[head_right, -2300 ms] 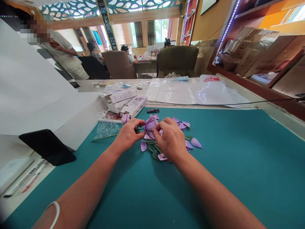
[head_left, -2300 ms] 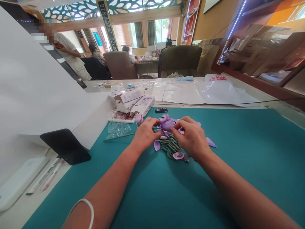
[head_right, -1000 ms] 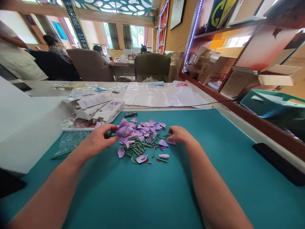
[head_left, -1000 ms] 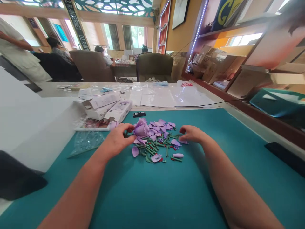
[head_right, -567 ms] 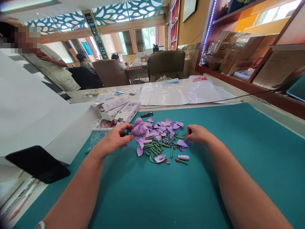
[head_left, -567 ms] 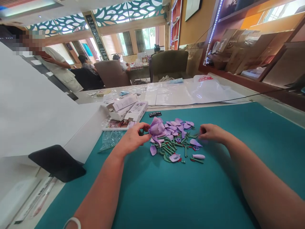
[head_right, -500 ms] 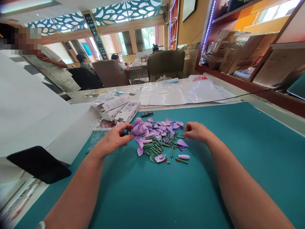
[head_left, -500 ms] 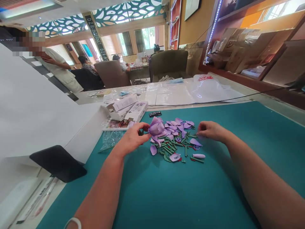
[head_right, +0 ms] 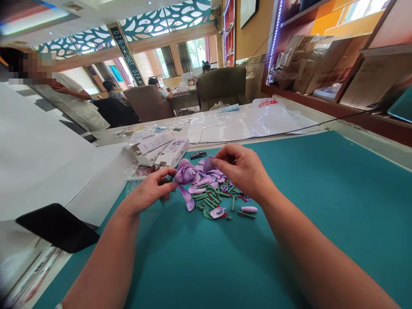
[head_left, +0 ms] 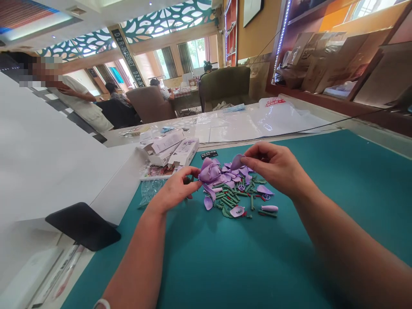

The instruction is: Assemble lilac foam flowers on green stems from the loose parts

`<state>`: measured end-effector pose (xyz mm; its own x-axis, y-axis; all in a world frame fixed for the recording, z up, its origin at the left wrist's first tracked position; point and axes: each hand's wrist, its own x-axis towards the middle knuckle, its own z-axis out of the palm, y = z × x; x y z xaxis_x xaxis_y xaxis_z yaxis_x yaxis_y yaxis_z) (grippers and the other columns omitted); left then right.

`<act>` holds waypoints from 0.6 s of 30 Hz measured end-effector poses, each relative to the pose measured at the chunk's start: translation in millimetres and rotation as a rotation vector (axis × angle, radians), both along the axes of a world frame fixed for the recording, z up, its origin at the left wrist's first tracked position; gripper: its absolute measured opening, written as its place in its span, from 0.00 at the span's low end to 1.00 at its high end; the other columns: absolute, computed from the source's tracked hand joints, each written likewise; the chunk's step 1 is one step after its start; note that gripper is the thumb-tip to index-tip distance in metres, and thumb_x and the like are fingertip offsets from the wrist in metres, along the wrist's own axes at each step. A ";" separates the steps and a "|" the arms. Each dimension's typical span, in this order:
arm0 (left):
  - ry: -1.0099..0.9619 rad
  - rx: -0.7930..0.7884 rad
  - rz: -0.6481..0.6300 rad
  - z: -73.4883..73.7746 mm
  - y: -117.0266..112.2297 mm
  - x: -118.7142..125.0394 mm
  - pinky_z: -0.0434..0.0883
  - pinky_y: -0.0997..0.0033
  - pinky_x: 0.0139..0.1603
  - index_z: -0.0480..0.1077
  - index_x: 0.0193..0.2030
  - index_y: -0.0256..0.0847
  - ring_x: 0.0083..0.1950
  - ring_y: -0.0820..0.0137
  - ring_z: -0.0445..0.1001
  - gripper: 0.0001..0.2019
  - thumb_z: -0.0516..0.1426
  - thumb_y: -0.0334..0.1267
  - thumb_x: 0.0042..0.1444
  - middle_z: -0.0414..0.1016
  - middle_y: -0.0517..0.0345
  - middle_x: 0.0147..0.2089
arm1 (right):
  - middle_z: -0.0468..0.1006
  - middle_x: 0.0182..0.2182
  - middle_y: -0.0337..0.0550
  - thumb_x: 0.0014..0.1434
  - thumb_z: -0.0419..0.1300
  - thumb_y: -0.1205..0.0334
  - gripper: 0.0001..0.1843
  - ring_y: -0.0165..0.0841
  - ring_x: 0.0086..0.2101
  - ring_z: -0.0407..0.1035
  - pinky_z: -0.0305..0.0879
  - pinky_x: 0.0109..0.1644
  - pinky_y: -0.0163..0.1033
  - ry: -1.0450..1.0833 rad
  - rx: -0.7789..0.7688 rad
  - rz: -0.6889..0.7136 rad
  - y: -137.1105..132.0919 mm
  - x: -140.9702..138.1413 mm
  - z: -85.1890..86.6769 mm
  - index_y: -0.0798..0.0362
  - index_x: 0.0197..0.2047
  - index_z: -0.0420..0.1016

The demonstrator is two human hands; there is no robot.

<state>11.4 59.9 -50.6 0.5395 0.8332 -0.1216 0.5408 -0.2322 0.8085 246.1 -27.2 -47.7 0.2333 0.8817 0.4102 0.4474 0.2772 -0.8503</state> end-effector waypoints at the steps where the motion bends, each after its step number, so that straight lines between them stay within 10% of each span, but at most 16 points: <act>1: -0.012 0.002 -0.006 -0.3 0.4 -1.0 0.71 0.69 0.28 0.67 0.53 0.42 0.27 0.72 0.70 0.23 0.59 0.48 0.51 0.71 0.58 0.37 | 0.75 0.24 0.41 0.54 0.62 0.56 0.10 0.29 0.25 0.66 0.61 0.26 0.35 -0.011 0.004 -0.002 -1.8 -4.8 3.6 0.54 0.28 0.71; 18: -0.053 0.064 0.015 3.2 -1.7 -1.2 0.75 0.67 0.30 0.66 0.53 0.41 0.29 0.72 0.71 0.24 0.59 0.48 0.51 0.71 0.57 0.37 | 0.63 0.14 0.30 0.50 0.57 0.67 0.13 0.24 0.17 0.52 0.46 0.23 0.33 -0.352 -0.088 -0.037 -20.6 -47.4 10.0 0.51 0.20 0.57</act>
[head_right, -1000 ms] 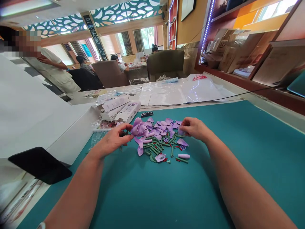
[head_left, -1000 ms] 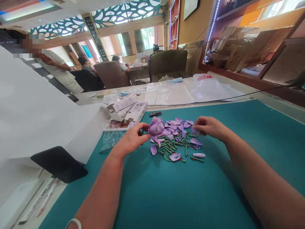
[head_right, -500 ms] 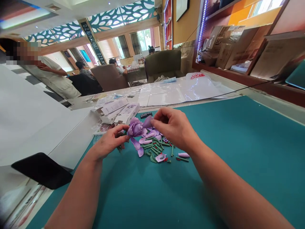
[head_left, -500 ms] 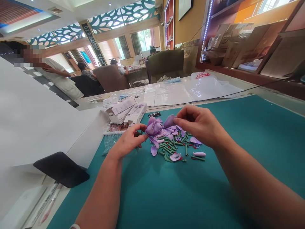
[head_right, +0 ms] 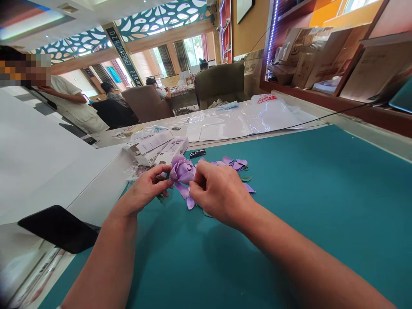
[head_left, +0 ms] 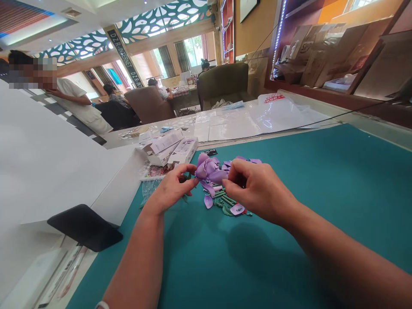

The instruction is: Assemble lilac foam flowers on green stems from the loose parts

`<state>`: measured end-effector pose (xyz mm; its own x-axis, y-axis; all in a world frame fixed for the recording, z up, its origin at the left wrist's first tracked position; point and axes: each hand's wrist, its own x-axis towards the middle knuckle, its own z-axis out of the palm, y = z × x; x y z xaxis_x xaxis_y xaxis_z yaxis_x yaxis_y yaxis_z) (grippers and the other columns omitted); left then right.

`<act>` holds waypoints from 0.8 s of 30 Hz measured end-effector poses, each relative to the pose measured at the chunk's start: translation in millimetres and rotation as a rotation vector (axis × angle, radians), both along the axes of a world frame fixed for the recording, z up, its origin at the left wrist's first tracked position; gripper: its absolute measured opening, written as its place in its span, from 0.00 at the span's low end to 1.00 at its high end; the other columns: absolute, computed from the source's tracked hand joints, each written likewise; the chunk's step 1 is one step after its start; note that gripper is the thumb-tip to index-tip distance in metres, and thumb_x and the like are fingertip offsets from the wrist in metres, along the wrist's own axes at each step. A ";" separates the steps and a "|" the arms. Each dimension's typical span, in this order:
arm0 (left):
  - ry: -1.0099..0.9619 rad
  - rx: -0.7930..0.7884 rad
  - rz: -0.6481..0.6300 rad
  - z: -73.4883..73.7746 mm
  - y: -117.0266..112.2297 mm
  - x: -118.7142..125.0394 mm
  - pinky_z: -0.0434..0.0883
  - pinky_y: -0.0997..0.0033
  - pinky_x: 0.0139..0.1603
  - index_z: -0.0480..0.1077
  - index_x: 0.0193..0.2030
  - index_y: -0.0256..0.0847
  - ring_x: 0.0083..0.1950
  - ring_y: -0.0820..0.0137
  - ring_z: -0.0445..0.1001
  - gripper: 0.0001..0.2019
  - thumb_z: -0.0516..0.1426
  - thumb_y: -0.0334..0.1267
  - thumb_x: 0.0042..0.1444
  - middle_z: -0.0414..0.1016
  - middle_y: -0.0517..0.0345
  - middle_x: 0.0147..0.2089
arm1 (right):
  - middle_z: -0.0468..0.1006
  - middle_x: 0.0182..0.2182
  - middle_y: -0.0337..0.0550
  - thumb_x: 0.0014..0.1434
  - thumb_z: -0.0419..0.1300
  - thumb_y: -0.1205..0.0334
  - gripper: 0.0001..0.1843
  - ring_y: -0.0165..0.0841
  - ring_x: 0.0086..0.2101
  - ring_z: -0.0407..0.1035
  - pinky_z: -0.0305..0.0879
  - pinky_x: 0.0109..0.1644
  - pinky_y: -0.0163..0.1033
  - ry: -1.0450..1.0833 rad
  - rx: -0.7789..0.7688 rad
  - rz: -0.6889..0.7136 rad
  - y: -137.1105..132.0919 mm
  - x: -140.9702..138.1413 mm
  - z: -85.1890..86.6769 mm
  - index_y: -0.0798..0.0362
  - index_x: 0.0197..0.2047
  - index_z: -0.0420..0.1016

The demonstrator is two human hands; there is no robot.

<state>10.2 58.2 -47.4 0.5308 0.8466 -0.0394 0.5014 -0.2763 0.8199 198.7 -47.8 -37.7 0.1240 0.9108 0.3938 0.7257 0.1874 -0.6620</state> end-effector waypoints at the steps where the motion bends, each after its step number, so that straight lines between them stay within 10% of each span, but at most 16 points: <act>1: 0.000 0.002 0.000 0.1 -0.3 0.3 0.75 0.67 0.30 0.67 0.53 0.41 0.29 0.72 0.71 0.24 0.59 0.48 0.51 0.71 0.57 0.36 | 0.63 0.14 0.30 0.50 0.57 0.67 0.13 0.24 0.17 0.52 0.46 0.23 0.33 -0.014 0.000 0.005 0.8 -1.4 -1.4 0.51 0.20 0.56; 24: 0.020 -0.016 -0.021 -3.2 -0.4 5.0 0.73 0.69 0.27 0.69 0.48 0.42 0.31 0.69 0.74 0.18 0.56 0.46 0.53 0.72 0.56 0.37 | 0.65 0.16 0.33 0.51 0.56 0.65 0.12 0.26 0.18 0.52 0.41 0.24 0.34 -0.084 -0.043 -0.015 14.9 -10.8 -19.0 0.50 0.21 0.56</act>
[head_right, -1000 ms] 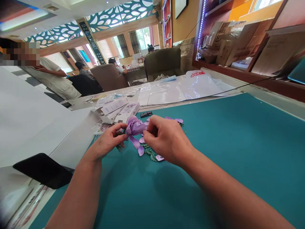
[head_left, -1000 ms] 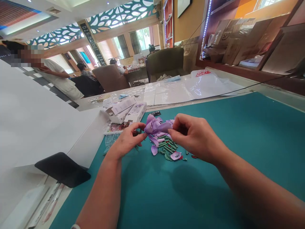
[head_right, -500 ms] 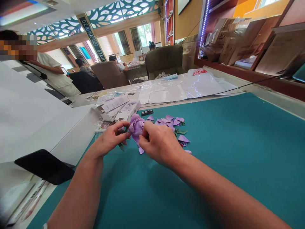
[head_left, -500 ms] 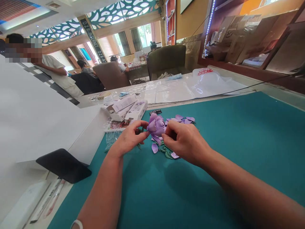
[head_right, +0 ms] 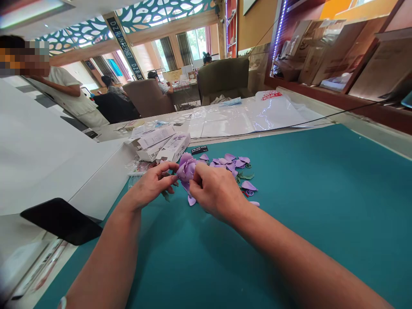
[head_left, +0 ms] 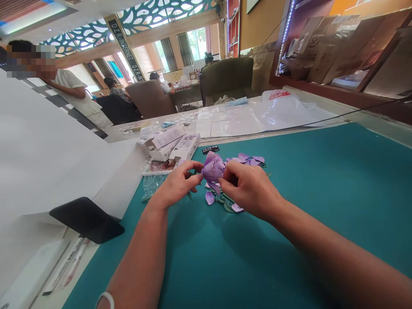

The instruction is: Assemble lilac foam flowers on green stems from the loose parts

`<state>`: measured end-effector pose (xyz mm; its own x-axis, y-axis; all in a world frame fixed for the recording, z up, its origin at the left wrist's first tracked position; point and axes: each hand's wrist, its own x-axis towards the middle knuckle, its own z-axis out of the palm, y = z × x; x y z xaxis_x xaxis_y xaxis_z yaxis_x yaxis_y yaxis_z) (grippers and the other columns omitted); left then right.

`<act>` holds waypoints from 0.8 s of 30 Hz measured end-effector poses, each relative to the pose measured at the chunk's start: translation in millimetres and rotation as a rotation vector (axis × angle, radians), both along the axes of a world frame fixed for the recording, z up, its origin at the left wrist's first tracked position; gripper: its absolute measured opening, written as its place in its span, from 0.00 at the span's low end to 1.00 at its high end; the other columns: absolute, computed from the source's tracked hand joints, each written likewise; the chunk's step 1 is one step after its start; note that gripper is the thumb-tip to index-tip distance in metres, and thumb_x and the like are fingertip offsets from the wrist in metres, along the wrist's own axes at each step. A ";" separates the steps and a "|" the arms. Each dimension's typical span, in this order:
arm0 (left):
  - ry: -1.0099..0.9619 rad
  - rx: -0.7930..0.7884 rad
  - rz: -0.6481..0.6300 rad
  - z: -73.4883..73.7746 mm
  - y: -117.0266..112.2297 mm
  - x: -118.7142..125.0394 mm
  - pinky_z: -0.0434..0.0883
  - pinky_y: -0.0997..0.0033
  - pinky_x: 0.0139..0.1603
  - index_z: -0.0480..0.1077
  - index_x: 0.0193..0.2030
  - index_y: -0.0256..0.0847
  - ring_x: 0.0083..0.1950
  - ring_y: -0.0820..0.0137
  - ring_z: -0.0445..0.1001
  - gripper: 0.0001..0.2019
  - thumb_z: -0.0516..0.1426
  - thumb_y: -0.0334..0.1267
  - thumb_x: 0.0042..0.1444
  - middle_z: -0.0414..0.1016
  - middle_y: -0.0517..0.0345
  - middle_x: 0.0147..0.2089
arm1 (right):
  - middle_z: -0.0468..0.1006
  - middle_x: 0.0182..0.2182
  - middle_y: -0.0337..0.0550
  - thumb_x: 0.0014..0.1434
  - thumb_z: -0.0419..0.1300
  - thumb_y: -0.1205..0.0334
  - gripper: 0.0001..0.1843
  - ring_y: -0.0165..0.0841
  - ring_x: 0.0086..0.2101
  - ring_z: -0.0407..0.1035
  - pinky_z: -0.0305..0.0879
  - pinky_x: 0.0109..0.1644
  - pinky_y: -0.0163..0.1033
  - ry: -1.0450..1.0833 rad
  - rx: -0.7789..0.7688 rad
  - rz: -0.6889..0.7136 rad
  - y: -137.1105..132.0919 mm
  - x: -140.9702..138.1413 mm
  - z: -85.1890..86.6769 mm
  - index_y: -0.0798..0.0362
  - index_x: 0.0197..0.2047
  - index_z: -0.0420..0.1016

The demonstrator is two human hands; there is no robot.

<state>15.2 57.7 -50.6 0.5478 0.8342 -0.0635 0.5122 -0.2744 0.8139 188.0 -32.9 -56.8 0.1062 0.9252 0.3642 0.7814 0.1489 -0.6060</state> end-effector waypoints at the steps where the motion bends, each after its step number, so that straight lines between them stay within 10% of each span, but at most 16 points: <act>1: 0.001 0.001 -0.003 0.3 -0.2 0.1 0.73 0.69 0.27 0.69 0.48 0.42 0.31 0.69 0.74 0.17 0.56 0.47 0.53 0.72 0.56 0.37 | 0.65 0.16 0.33 0.51 0.56 0.66 0.11 0.26 0.18 0.52 0.42 0.24 0.34 -0.002 -0.005 0.004 -0.3 0.3 0.4 0.50 0.21 0.57; 13: -0.011 -0.028 0.046 3.7 -0.9 1.1 0.72 0.69 0.27 0.69 0.50 0.41 0.31 0.68 0.74 0.21 0.56 0.50 0.53 0.73 0.55 0.36 | 0.77 0.38 0.45 0.55 0.58 0.66 0.08 0.37 0.39 0.69 0.61 0.40 0.40 -0.045 0.218 0.011 -3.3 13.7 0.2 0.51 0.25 0.66; 24: -0.077 0.010 0.014 -2.8 1.5 0.8 0.75 0.67 0.32 0.70 0.51 0.39 0.37 0.68 0.73 0.20 0.56 0.47 0.54 0.71 0.51 0.44 | 0.80 0.34 0.45 0.55 0.59 0.69 0.09 0.38 0.37 0.72 0.63 0.38 0.41 -0.026 0.244 0.017 -1.1 11.8 -3.3 0.51 0.25 0.66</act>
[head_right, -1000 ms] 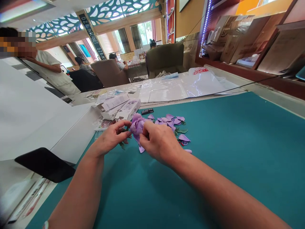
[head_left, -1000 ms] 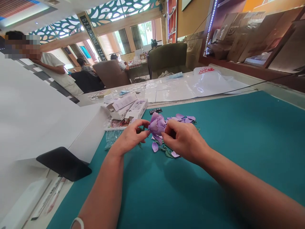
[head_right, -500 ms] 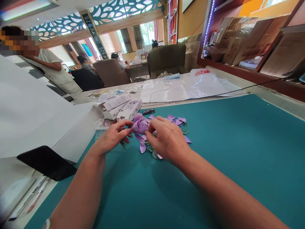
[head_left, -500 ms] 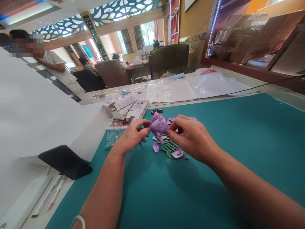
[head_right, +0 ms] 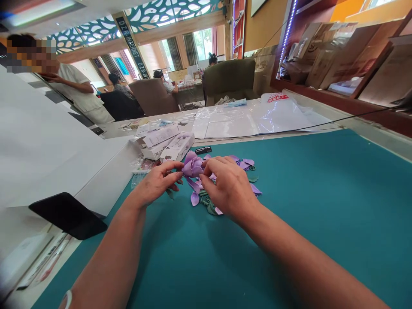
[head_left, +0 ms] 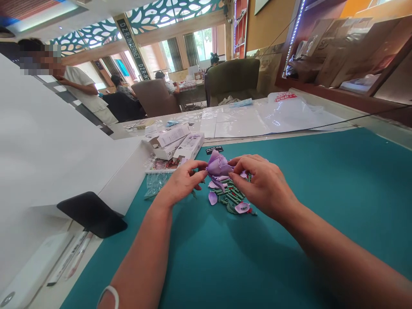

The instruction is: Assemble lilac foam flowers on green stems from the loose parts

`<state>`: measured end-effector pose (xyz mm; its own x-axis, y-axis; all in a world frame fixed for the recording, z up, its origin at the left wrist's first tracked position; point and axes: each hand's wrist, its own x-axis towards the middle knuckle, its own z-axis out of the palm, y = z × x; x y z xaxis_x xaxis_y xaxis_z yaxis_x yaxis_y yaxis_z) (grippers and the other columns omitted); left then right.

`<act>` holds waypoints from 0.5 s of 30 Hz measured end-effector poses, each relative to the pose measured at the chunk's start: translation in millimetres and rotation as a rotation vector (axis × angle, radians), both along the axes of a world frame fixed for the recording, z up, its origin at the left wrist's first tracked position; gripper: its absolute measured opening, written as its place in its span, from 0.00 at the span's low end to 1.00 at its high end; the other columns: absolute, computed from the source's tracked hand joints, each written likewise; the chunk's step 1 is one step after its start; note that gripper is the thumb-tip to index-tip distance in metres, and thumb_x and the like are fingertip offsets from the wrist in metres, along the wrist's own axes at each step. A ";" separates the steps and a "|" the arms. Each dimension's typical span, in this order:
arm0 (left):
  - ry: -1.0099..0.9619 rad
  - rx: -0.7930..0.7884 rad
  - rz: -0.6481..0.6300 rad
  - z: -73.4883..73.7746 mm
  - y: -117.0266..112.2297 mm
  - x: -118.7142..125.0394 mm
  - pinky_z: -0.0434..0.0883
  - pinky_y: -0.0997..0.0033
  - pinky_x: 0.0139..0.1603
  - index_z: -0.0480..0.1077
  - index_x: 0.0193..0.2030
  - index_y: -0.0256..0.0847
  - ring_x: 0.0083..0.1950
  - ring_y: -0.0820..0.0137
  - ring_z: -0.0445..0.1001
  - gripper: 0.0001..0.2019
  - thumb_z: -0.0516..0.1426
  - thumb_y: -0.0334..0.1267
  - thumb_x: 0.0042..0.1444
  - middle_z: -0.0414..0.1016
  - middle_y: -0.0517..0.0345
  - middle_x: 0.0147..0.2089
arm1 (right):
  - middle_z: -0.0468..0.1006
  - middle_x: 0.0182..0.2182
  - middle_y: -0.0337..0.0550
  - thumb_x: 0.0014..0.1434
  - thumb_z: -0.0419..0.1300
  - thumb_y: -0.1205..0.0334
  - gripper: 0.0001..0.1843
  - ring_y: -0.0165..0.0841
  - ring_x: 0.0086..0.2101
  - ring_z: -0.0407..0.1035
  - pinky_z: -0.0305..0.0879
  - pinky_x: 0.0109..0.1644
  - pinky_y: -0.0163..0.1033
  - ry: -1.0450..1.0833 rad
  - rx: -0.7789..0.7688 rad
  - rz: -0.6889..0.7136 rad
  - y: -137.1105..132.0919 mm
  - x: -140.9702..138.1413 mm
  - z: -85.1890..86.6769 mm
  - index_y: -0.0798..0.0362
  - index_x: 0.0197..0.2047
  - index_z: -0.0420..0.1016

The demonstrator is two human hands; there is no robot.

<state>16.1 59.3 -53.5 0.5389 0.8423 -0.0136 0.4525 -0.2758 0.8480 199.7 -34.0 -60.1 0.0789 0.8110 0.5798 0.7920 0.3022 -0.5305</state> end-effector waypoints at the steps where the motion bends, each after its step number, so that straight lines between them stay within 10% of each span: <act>1: -0.007 0.008 -0.008 -1.0 0.6 -0.1 0.75 0.66 0.32 0.71 0.51 0.38 0.37 0.67 0.73 0.21 0.56 0.47 0.55 0.71 0.51 0.45 | 0.80 0.33 0.44 0.55 0.59 0.69 0.09 0.38 0.36 0.72 0.63 0.38 0.41 0.004 -0.002 -0.001 0.5 0.2 -0.5 0.51 0.25 0.66; 15: -0.009 0.017 -0.013 -3.9 -0.6 1.8 0.76 0.66 0.32 0.72 0.51 0.38 0.38 0.67 0.73 0.22 0.56 0.50 0.55 0.69 0.49 0.48 | 0.79 0.34 0.44 0.54 0.60 0.70 0.11 0.37 0.38 0.71 0.64 0.41 0.42 0.009 -0.021 0.018 8.4 3.5 -6.5 0.51 0.22 0.67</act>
<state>17.9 58.7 -57.3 0.5499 0.8352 0.0052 0.4411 -0.2957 0.8473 203.3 -25.5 -66.5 0.0694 0.8242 0.5621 0.7816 0.3052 -0.5441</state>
